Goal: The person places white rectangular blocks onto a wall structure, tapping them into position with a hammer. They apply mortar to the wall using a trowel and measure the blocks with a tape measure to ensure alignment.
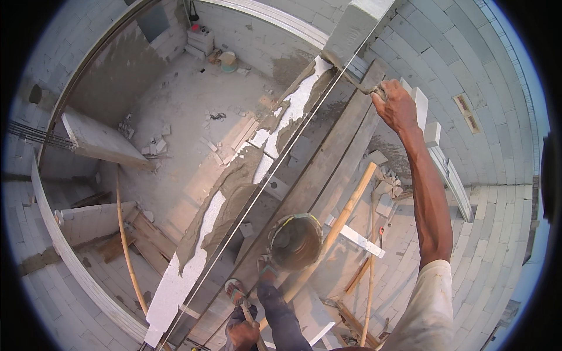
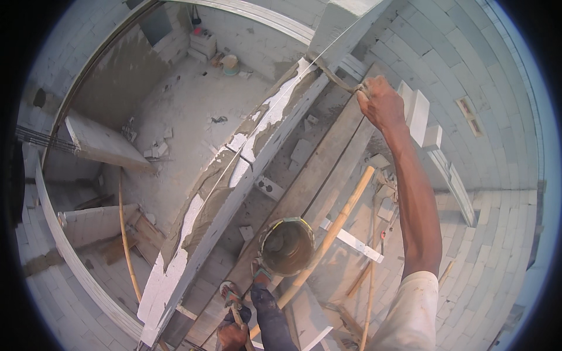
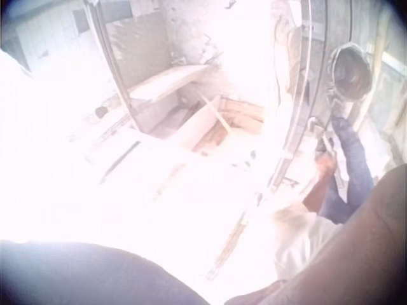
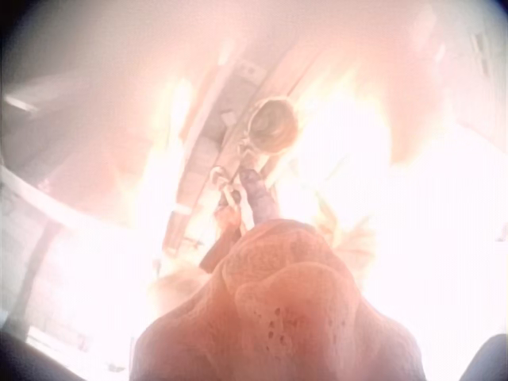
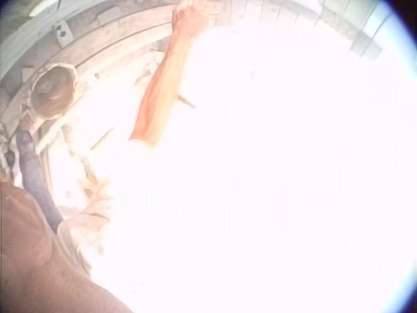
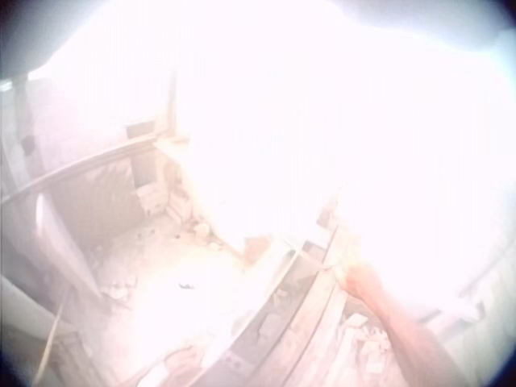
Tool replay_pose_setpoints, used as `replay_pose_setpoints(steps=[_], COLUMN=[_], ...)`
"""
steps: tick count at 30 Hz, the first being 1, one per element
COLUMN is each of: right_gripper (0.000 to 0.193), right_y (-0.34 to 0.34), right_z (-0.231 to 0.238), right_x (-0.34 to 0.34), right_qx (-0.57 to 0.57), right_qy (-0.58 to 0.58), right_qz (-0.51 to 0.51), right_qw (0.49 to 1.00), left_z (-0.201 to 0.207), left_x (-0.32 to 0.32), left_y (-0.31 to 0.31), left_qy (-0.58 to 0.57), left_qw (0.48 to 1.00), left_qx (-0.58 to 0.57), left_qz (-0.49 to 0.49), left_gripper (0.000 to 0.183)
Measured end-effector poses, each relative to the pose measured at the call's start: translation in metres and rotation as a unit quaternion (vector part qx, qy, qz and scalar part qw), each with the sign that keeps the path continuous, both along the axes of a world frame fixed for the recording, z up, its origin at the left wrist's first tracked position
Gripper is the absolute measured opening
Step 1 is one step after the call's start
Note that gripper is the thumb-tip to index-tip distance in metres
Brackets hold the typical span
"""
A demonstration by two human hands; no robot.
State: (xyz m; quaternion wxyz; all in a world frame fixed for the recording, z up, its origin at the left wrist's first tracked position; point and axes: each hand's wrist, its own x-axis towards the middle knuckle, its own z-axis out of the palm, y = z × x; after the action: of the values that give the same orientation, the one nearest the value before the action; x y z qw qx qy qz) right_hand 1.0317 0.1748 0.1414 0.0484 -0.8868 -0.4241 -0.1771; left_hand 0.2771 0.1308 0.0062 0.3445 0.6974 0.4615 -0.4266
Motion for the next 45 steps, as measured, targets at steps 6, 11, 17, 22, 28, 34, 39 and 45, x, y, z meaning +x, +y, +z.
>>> replay_pose_setpoints(steps=[6, 11, 17, 22, 28, 34, 39, 45], right_gripper=[0.026, 0.028, 0.035, 0.054, 0.052, 0.033, 0.035, 0.056], right_y=[0.005, 0.011, 0.006, -0.068, -0.146, -0.165, -0.155, -0.184], right_z=[0.031, 0.079, 0.114, 0.096, -0.019, -0.107, -0.191, -0.308], right_x=[0.022, 0.024, 0.068, 0.132, -0.075, -0.353, -0.447, -0.611], right_qx=[-0.034, -0.033, 0.029, 0.052, 0.200, 0.101, 0.127, 0.238], right_qy=[-0.027, -0.029, -0.003, 0.119, 0.237, 0.577, 0.713, 0.606], right_qz=[0.012, 0.043, 0.068, 0.022, -0.175, -0.394, -0.465, -0.415], right_qw=[0.999, 0.998, 0.997, 0.991, 0.934, 0.708, 0.509, 0.636], left_z=[-0.016, 0.000, -0.017, -0.062, -0.041, -0.039, -0.018, -0.018], left_x=[-0.006, 0.006, -0.002, -0.030, -0.022, -0.022, -0.003, -0.034], left_y=[-0.013, -0.007, -0.013, -0.028, -0.017, -0.006, 0.010, 0.025], left_qy=[0.011, 0.013, 0.000, -0.003, -0.032, -0.027, -0.025, -0.025], left_qw=[0.997, 1.000, 0.997, 0.993, 0.989, 0.992, 0.988, 0.995], left_qx=[0.059, 0.005, 0.037, 0.052, 0.082, 0.050, 0.035, -0.071], left_qz=[-0.048, 0.003, -0.066, -0.106, -0.119, -0.117, -0.150, -0.059], left_gripper=[0.052, 0.063, 0.057, 0.056, 0.056, 0.056, 0.054, 0.060])
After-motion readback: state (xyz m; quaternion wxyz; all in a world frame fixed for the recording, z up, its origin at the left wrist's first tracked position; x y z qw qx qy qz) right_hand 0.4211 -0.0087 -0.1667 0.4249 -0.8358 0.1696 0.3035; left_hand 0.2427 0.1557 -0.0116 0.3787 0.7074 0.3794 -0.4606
